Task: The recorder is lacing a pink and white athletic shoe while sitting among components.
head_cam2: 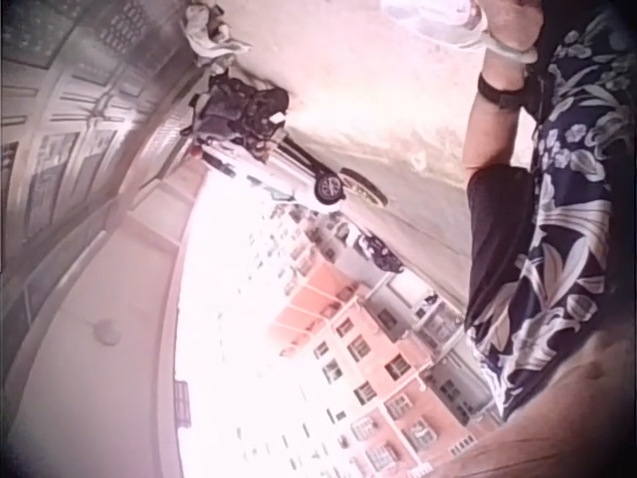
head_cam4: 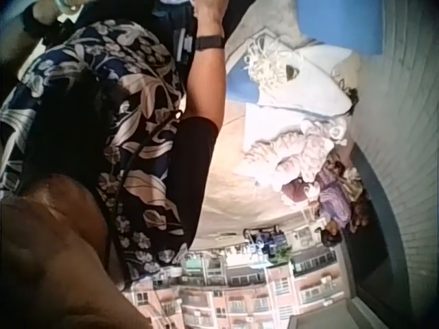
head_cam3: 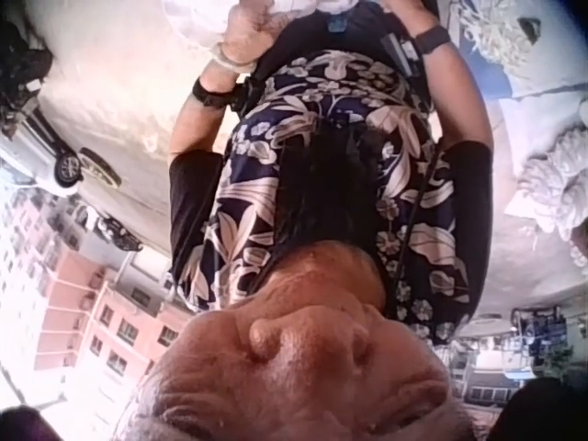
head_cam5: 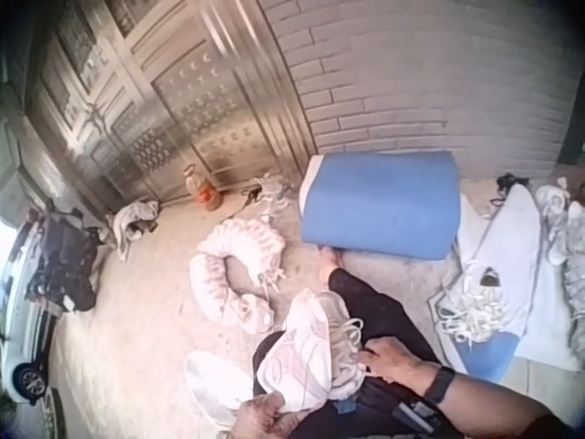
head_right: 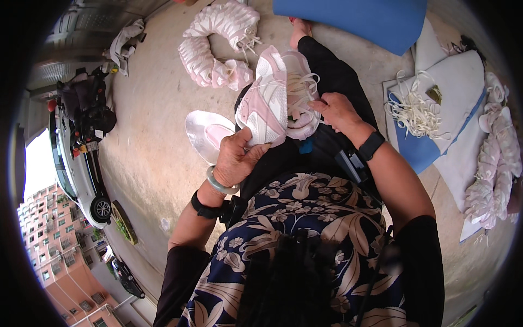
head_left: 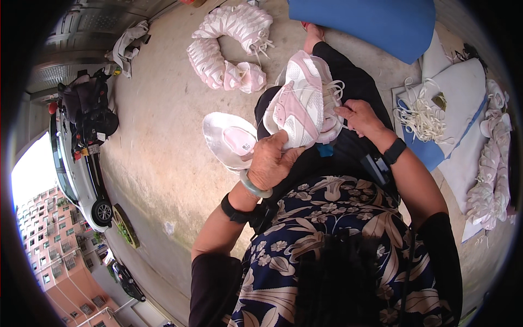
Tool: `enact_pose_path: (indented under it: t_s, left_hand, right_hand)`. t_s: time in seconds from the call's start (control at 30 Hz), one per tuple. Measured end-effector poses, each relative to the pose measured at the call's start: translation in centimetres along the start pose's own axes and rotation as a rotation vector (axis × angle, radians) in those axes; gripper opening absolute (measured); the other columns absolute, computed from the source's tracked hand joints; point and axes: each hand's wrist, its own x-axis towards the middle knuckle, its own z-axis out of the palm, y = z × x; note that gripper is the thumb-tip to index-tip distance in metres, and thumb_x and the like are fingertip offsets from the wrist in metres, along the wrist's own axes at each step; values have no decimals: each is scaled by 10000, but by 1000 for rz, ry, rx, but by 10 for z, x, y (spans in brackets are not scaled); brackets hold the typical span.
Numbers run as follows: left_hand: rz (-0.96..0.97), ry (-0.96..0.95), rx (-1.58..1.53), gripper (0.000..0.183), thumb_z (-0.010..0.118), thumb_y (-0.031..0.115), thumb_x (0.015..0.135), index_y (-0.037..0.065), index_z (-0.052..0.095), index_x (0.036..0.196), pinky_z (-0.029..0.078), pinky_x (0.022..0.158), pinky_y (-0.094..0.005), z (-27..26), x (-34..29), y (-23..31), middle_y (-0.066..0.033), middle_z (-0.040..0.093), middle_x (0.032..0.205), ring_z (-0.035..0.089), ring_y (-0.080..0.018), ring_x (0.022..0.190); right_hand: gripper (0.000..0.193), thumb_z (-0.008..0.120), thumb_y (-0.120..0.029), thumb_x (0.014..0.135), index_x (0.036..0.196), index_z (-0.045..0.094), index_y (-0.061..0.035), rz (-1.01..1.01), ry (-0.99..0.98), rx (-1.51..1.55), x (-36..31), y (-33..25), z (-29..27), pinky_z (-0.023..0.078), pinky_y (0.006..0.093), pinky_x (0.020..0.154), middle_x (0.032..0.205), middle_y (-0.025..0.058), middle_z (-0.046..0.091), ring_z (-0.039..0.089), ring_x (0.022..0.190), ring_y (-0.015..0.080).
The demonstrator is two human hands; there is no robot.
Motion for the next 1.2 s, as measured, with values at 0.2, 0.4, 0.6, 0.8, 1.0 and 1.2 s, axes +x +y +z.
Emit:
enact_pose_path:
  t_s: [0.2,0.4,0.6,0.8,1.0,1.2]
  left_hand:
    - [115,-17,301,263,653,205,735,3,488,698,447,548,-425,26,18,18,-194,566,630,571,-377,612]
    - [164,-98,432,284,642,238,754,9,476,723,450,534,-424,54,41,18,-197,558,612,576,-378,623]
    - [191,-286,594,298,644,272,746,-1,533,784,473,583,-403,83,66,11,-174,604,743,615,-319,687]
    - [345,-291,661,336,662,307,713,5,596,843,484,638,-393,83,69,5,-151,613,748,627,-288,710]
    - [438,-246,238,323,678,215,699,18,586,939,480,657,-370,40,63,-9,-132,599,751,603,-307,707]
    - [357,408,478,226,585,115,718,33,595,928,484,649,-403,10,83,-57,-132,601,767,580,-333,726]
  right_hand:
    - [336,554,-323,828,766,568,7,-5,-12,-20,0,-2,-2,371,275,308,512,66,492,449,354,133]
    - [293,494,-267,868,835,590,8,21,-43,85,2,9,-9,396,260,327,537,50,508,465,370,118]
    - [425,604,-405,798,914,580,3,-92,72,288,-23,10,-24,443,251,438,644,79,548,543,493,148]
    - [630,631,-554,687,902,552,33,-354,258,-328,-31,-5,-8,466,366,677,775,174,587,590,764,305]
    - [618,664,-495,680,955,531,42,-335,187,-475,-29,-7,-4,472,377,710,831,198,598,599,824,311]
    - [759,710,-310,643,1218,388,67,-630,381,-513,-27,4,5,475,331,704,926,168,596,597,765,276]
